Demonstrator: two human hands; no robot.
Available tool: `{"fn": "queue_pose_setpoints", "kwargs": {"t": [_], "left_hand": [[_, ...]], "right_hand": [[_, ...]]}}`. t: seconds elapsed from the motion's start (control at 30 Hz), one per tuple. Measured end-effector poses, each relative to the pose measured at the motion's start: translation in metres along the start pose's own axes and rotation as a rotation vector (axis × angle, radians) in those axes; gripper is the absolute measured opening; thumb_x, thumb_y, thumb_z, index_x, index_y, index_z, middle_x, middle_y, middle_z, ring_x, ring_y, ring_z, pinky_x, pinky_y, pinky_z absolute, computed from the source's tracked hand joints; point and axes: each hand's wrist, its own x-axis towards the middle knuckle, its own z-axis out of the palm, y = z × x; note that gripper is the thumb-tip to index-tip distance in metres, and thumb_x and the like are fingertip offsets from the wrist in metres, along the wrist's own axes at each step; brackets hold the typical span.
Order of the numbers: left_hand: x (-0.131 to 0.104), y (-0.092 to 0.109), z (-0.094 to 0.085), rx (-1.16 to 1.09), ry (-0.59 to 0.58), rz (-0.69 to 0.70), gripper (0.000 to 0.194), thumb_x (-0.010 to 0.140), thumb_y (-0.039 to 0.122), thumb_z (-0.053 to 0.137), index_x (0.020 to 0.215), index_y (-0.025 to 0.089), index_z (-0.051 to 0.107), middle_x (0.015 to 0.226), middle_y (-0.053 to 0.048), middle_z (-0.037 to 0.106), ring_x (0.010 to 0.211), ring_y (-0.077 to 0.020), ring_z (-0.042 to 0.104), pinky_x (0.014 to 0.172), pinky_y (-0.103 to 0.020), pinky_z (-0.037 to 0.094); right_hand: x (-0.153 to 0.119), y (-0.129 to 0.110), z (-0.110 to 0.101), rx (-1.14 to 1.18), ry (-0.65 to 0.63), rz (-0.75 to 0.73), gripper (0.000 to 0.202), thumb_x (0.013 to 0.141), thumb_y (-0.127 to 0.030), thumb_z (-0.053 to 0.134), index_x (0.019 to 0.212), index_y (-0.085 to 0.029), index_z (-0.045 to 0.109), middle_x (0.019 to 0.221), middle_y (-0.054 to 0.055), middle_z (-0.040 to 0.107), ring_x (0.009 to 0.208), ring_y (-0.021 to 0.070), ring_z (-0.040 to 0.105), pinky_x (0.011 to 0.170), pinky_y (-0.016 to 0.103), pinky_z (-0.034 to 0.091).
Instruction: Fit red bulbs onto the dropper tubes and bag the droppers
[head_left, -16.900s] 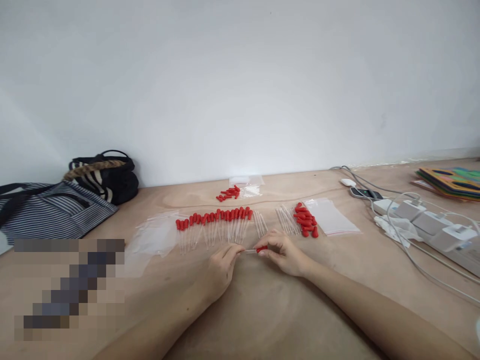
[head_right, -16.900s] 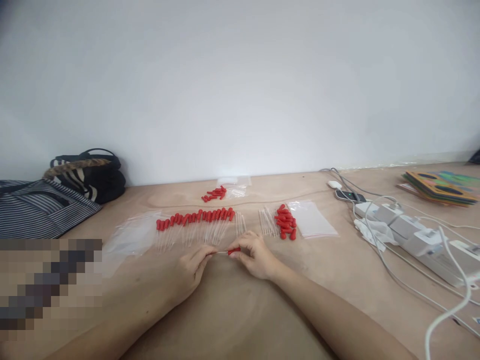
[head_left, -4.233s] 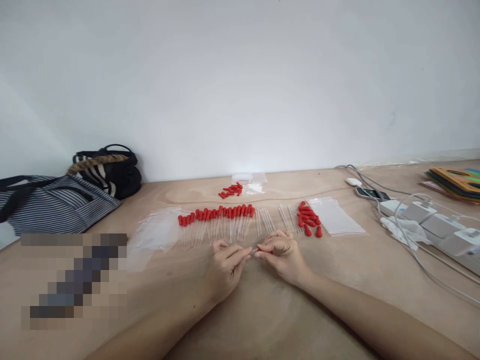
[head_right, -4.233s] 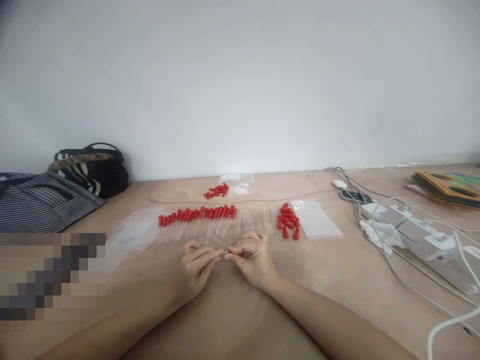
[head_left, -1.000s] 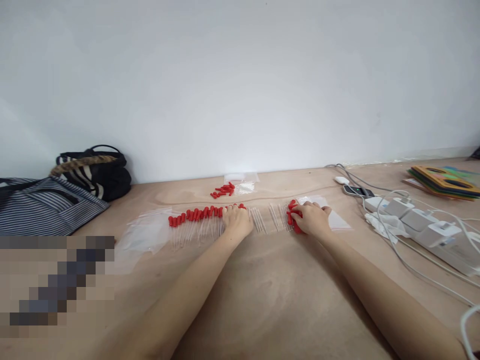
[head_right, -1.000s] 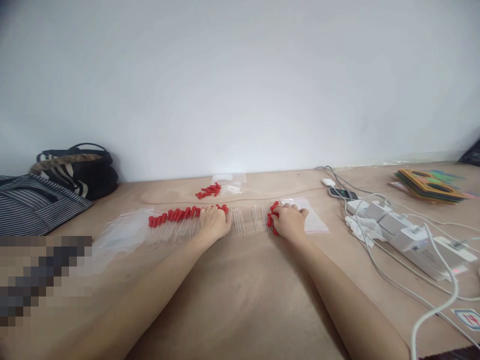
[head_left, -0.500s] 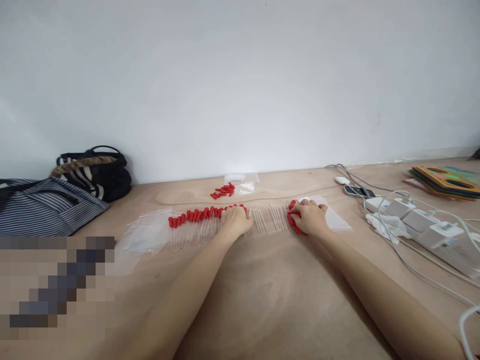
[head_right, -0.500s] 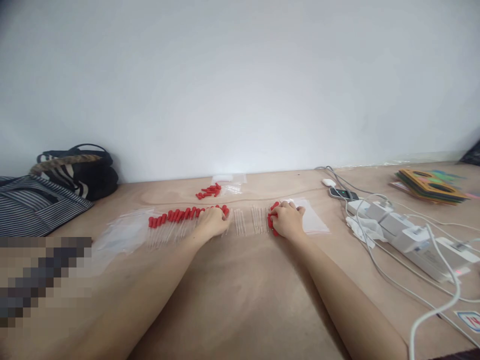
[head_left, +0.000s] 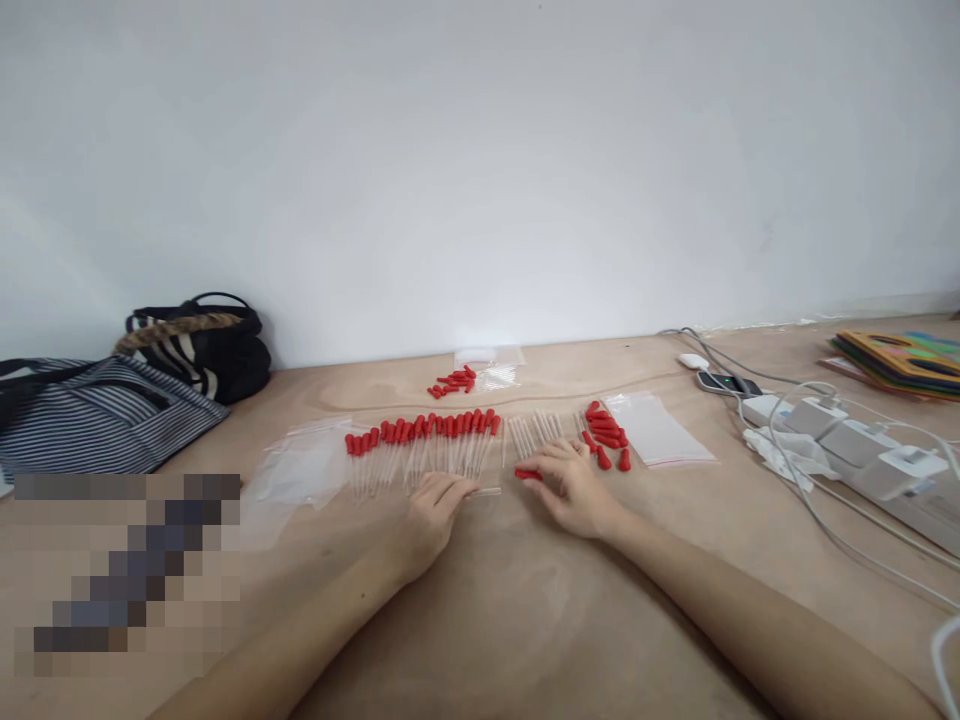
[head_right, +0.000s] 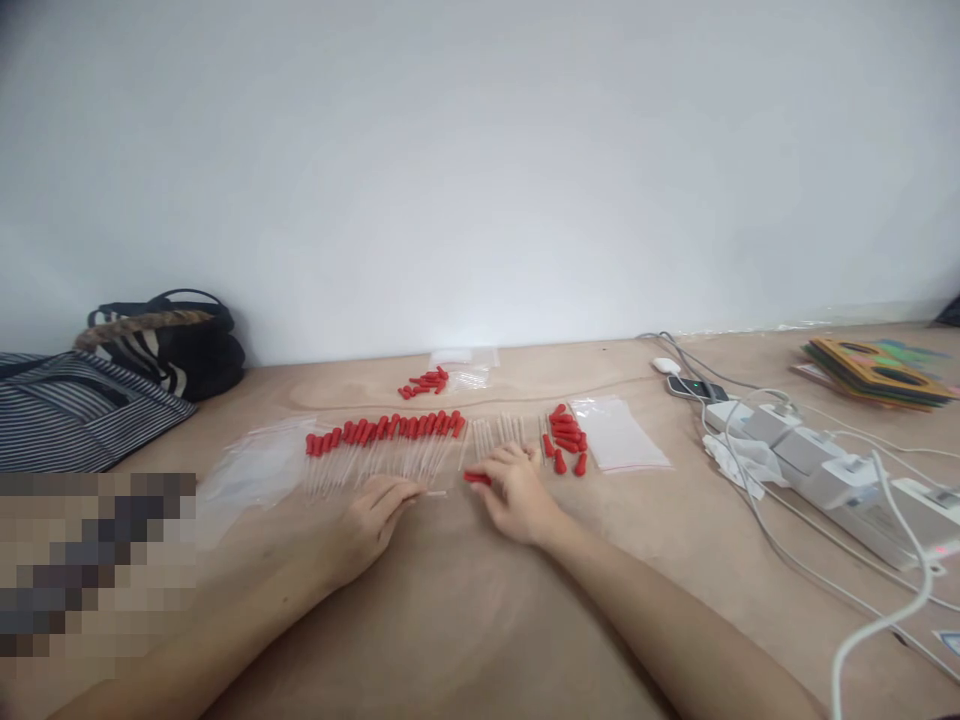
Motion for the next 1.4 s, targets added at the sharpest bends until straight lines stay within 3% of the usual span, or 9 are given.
{"fn": "queue_pose_setpoints", "kwargs": {"t": [0.13, 0.6, 0.8, 1.4], "left_hand": [[-0.003, -0.002, 0.007, -0.068, 0.021, -0.026, 0.023, 0.089, 0.017, 0.032, 0.096, 0.020, 0.054, 0.084, -0.003, 0.062, 0.080, -0.0155, 0.058, 0.073, -0.029, 0.045], [0.001, 0.002, 0.006, -0.078, -0.037, -0.007, 0.024, 0.089, 0.016, 0.033, 0.093, 0.020, 0.056, 0.084, -0.003, 0.066, 0.077, -0.0141, 0.059, 0.073, -0.030, 0.036], [0.001, 0.005, 0.006, -0.087, 0.002, -0.029, 0.019, 0.088, 0.022, 0.040, 0.086, 0.020, 0.059, 0.077, 0.000, 0.068, 0.070, -0.0120, 0.061, 0.070, -0.029, 0.030], [0.001, 0.015, 0.014, -0.107, 0.121, 0.021, 0.018, 0.087, 0.019, 0.042, 0.084, 0.019, 0.060, 0.074, 0.001, 0.069, 0.063, -0.0111, 0.061, 0.065, -0.029, 0.029]], "right_hand": [[-0.003, -0.009, 0.009, 0.061, -0.080, -0.023, 0.010, 0.076, -0.020, 0.055, 0.081, -0.024, 0.063, 0.080, 0.001, 0.064, 0.083, 0.0175, 0.052, 0.083, 0.040, 0.023], [-0.004, -0.009, 0.014, 0.205, -0.101, 0.007, 0.007, 0.078, -0.028, 0.056, 0.079, -0.025, 0.063, 0.078, 0.001, 0.064, 0.085, 0.0181, 0.052, 0.089, 0.045, 0.020], [-0.006, -0.003, 0.021, 0.251, -0.080, -0.046, 0.005, 0.077, -0.025, 0.057, 0.077, -0.021, 0.059, 0.081, 0.001, 0.062, 0.087, 0.0160, 0.053, 0.093, 0.044, 0.018], [-0.006, -0.007, 0.023, 0.233, -0.005, -0.124, 0.006, 0.072, -0.026, 0.064, 0.067, -0.023, 0.062, 0.071, -0.002, 0.066, 0.080, 0.0151, 0.056, 0.092, 0.043, 0.016]]}}
